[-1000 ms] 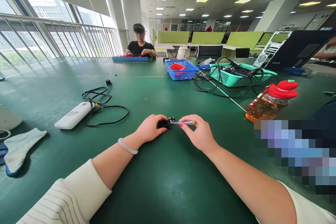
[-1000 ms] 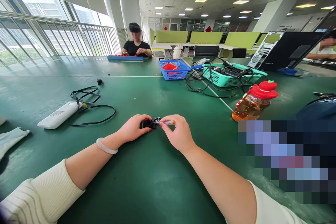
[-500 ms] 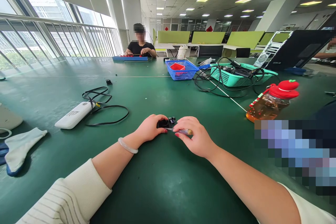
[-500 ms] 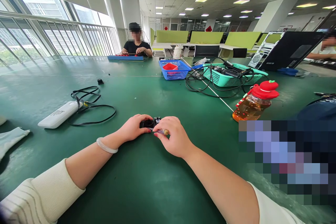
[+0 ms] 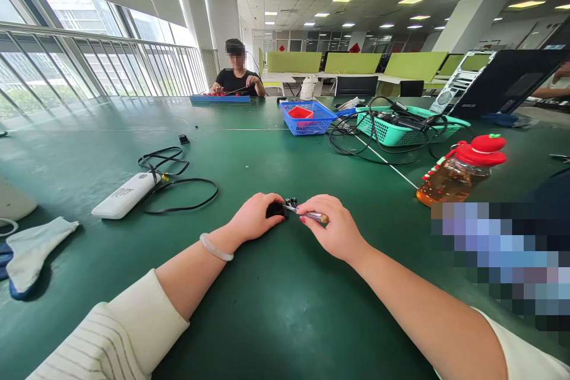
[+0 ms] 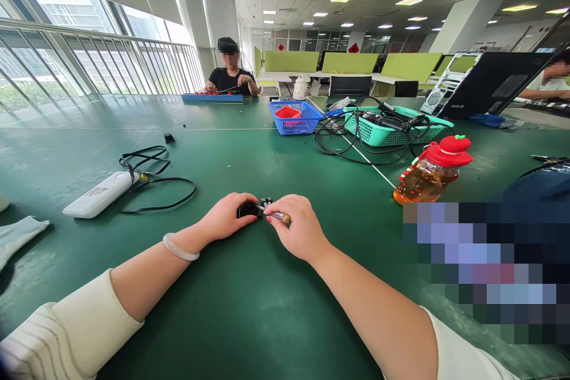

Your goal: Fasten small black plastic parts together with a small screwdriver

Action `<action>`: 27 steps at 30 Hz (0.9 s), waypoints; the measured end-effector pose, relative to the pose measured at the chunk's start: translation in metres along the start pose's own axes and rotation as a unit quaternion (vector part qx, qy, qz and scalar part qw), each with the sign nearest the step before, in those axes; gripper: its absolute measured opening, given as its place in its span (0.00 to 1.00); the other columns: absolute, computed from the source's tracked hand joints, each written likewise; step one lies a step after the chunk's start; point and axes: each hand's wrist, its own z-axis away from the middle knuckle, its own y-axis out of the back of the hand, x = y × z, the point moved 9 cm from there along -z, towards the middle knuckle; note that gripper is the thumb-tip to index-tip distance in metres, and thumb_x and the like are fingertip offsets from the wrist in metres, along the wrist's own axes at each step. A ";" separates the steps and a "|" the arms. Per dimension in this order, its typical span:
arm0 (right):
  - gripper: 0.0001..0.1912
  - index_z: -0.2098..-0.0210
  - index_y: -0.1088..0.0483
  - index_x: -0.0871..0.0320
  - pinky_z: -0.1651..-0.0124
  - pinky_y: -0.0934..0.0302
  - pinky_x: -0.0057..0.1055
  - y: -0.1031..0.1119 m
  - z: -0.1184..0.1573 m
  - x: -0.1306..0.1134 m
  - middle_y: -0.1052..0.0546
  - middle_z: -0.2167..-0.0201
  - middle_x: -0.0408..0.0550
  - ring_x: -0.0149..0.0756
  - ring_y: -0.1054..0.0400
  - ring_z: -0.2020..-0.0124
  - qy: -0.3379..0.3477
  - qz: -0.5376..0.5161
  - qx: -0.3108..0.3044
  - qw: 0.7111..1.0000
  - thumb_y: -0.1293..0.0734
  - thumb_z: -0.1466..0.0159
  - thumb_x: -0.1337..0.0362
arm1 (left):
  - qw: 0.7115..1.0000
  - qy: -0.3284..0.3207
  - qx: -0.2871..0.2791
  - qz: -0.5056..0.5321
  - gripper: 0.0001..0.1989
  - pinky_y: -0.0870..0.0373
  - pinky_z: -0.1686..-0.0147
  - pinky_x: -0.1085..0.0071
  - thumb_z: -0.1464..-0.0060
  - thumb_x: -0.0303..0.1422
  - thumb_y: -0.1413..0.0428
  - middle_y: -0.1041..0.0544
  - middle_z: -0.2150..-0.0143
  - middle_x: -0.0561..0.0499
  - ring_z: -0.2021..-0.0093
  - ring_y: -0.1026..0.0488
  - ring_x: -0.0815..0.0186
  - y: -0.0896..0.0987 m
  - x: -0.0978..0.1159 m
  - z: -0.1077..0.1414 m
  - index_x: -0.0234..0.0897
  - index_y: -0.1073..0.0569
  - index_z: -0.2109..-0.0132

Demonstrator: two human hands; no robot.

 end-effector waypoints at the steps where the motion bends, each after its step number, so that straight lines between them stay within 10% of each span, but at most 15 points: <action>1: 0.08 0.65 0.25 0.51 0.52 0.34 0.43 -0.002 0.000 0.002 0.19 0.65 0.44 0.41 0.27 0.59 -0.003 0.001 -0.005 1.000 0.31 0.41 0.71 | 1.000 -0.002 0.005 0.002 0.16 0.30 0.48 0.57 0.46 0.38 0.42 0.22 0.51 0.48 0.51 0.27 0.56 0.001 0.001 0.000 0.42 0.27 0.49; 13: 0.06 0.63 0.26 0.50 0.50 0.34 0.42 0.020 0.000 0.000 0.20 0.62 0.44 0.41 0.27 0.58 -0.018 -0.034 0.075 0.996 0.34 0.36 0.67 | 0.990 0.032 0.132 -0.042 0.18 0.35 0.42 0.55 0.37 0.32 0.53 0.25 0.46 0.46 0.45 0.31 0.56 0.028 0.000 0.004 0.42 0.30 0.42; 21: 0.07 0.63 0.23 0.50 0.57 0.33 0.40 0.010 0.003 0.044 0.20 0.62 0.47 0.42 0.27 0.60 -0.186 -0.015 0.046 0.981 0.34 0.39 0.61 | 0.977 0.130 0.059 -0.156 0.18 0.38 0.45 0.48 0.39 0.33 0.53 0.24 0.49 0.47 0.46 0.33 0.50 0.015 -0.021 0.006 0.48 0.22 0.50; 27: 0.07 0.67 0.23 0.51 0.56 0.34 0.40 0.007 0.004 0.043 0.21 0.65 0.46 0.41 0.27 0.63 -0.190 -0.026 0.030 0.981 0.34 0.40 0.60 | 0.972 0.155 0.088 -0.153 0.16 0.35 0.46 0.49 0.41 0.32 0.53 0.24 0.53 0.44 0.48 0.31 0.50 0.023 -0.021 0.007 0.44 0.21 0.57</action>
